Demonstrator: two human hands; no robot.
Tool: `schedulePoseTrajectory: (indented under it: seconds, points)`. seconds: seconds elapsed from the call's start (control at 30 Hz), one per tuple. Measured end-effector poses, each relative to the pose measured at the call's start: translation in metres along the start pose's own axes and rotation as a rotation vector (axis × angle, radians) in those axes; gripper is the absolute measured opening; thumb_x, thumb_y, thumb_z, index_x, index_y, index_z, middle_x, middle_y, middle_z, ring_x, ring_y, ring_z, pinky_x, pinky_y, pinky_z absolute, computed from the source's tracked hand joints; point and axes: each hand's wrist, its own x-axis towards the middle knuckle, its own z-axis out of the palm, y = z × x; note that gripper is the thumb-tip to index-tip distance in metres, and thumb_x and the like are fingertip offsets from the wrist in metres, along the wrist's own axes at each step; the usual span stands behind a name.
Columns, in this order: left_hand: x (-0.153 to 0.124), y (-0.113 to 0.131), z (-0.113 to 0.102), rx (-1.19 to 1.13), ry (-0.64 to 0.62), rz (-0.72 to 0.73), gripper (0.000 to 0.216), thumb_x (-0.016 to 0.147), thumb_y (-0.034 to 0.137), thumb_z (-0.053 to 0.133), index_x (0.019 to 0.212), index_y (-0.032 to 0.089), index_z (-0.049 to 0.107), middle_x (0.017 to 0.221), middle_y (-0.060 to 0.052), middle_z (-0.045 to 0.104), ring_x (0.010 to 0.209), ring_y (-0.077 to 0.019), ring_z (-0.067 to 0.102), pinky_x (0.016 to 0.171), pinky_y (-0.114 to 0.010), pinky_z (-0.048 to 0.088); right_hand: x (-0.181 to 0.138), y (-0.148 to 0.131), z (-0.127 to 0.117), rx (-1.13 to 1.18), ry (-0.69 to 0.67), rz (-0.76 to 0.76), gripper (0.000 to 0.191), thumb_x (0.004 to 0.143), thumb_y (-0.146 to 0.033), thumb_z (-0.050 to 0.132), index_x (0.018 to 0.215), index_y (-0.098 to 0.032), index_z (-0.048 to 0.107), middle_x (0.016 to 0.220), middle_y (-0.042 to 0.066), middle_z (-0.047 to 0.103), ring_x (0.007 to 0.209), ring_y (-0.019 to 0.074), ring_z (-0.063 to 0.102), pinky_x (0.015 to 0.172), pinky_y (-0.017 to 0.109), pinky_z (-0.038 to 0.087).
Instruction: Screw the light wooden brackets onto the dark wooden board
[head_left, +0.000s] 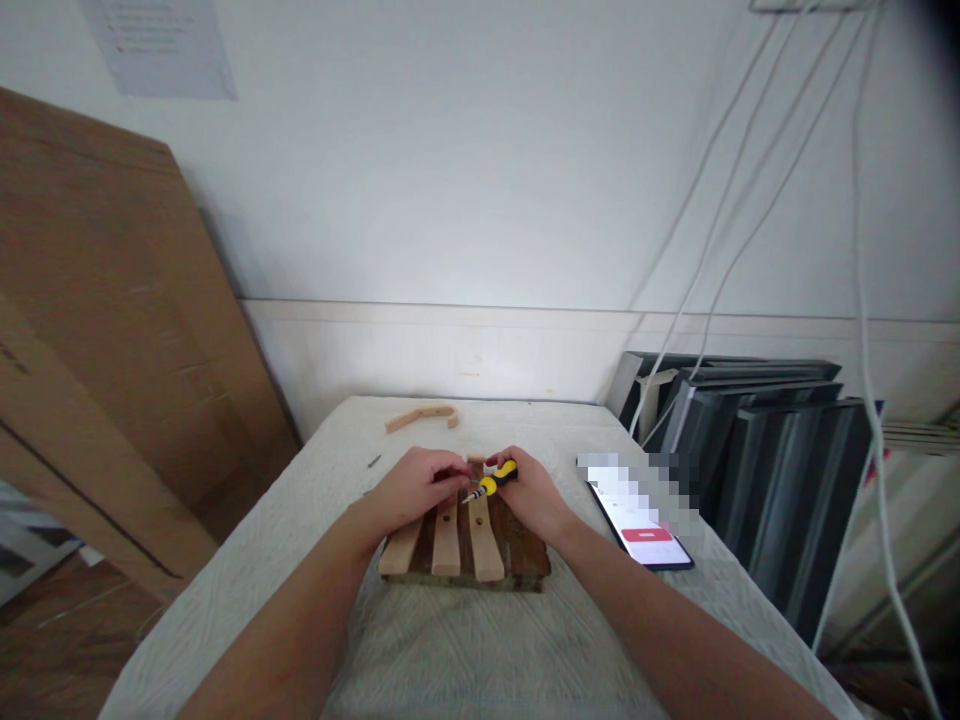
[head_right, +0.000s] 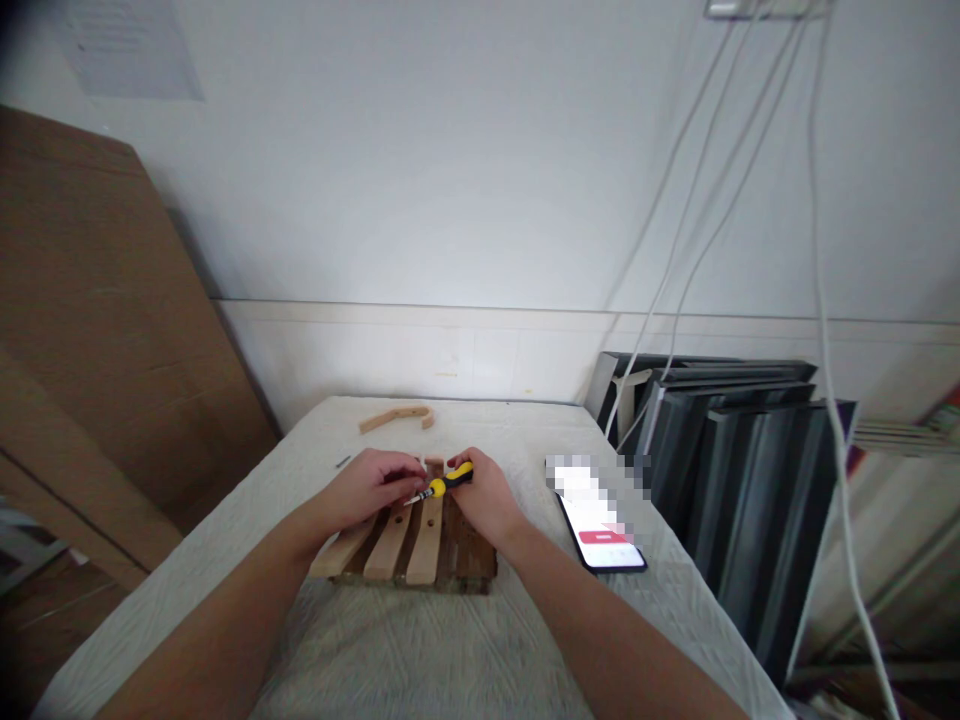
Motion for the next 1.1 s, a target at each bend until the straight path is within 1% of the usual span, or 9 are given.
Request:
schedulePoseTrajectory:
  seconds: [0.13,0.3,0.4,0.53,0.63,0.73,0.87,1.0,1.1]
  points:
    - [0.0017,0.0016,0.0028,-0.035,-0.010,0.002,0.018,0.083,0.028,0.056,0.091,0.019,0.069,0.089,-0.002,0.071,0.081,-0.0155,0.062,0.073,-0.023,0.044,-0.0005,-0.0003,-0.0020,-0.003,0.094,-0.016,0.024,0.058,-0.007,0.051,0.075,-0.024,0.050,0.075,0.000,0.058,0.072,0.0178,0.051,0.066,0.031,0.041]
    - [0.0013,0.0004,0.0026,-0.037,0.048,0.002,0.022,0.084,0.035,0.056,0.085,0.018,0.070,0.082,-0.002,0.070,0.076,-0.0154,0.060,0.071,-0.024,0.044,-0.0022,-0.0005,-0.0038,-0.011,0.184,-0.102,0.026,0.055,-0.007,0.047,0.074,-0.024,0.045,0.076,0.000,0.054,0.074,0.0180,0.049,0.069,0.031,0.040]
    - [0.0013,-0.0025,0.0012,-0.035,0.070,0.035,0.022,0.086,0.033,0.054,0.084,0.019,0.070,0.080,-0.001,0.070,0.074,-0.0140,0.060,0.069,-0.023,0.042,-0.0021,0.0014,-0.0010,0.011,0.134,-0.080,0.024,0.059,-0.008,0.049,0.077,-0.024,0.047,0.080,0.001,0.058,0.075,0.0184,0.052,0.068,0.032,0.042]
    - [0.0007,-0.0030,0.0010,-0.031,0.068,0.045,0.021,0.087,0.031,0.053,0.084,0.019,0.071,0.079,0.000,0.070,0.071,-0.0127,0.060,0.066,-0.021,0.041,0.0001,0.0036,0.0029,0.169,-0.025,-0.048,0.019,0.069,-0.017,0.056,0.083,-0.025,0.046,0.102,0.005,0.064,0.082,0.0184,0.058,0.071,0.032,0.045]
    - [0.0009,-0.0008,0.0026,0.025,0.039,0.031,0.024,0.088,0.032,0.050,0.085,0.018,0.070,0.078,-0.001,0.070,0.069,-0.0127,0.059,0.065,-0.021,0.040,0.0018,0.0020,0.0028,0.164,-0.054,0.015,0.019,0.069,-0.020,0.060,0.082,-0.025,0.046,0.095,0.005,0.066,0.077,0.0179,0.059,0.068,0.032,0.045]
    - [0.0018,0.0015,0.0044,0.071,0.008,0.030,0.024,0.088,0.030,0.049,0.086,0.019,0.071,0.085,-0.002,0.071,0.075,-0.0141,0.060,0.068,-0.022,0.041,0.0026,-0.0007,0.0010,0.123,-0.044,0.028,0.019,0.067,-0.017,0.060,0.080,-0.024,0.048,0.088,0.003,0.065,0.074,0.0172,0.057,0.067,0.031,0.044]
    - [0.0020,0.0037,0.0055,0.064,0.034,0.022,0.024,0.088,0.030,0.050,0.085,0.019,0.071,0.085,-0.002,0.071,0.076,-0.0146,0.061,0.069,-0.022,0.042,0.0028,-0.0015,-0.0015,0.063,-0.022,0.020,0.019,0.065,-0.011,0.056,0.079,-0.023,0.050,0.079,0.000,0.062,0.071,0.0165,0.056,0.067,0.030,0.043]
    - [0.0012,0.0049,0.0055,0.044,0.055,0.030,0.023,0.088,0.029,0.051,0.086,0.017,0.071,0.081,-0.002,0.071,0.073,-0.0136,0.061,0.068,-0.022,0.042,0.0036,-0.0003,-0.0025,0.050,-0.012,-0.003,0.023,0.063,-0.008,0.052,0.080,-0.023,0.050,0.078,-0.001,0.061,0.071,0.0158,0.055,0.066,0.028,0.042]
    - [0.0011,0.0046,0.0056,0.034,0.041,0.031,0.024,0.088,0.029,0.051,0.086,0.016,0.071,0.077,-0.002,0.070,0.069,-0.0128,0.060,0.066,-0.021,0.042,0.0046,-0.0018,-0.0037,0.030,-0.006,-0.015,0.024,0.063,-0.006,0.051,0.081,-0.022,0.050,0.079,-0.001,0.062,0.072,0.0153,0.055,0.067,0.027,0.041]
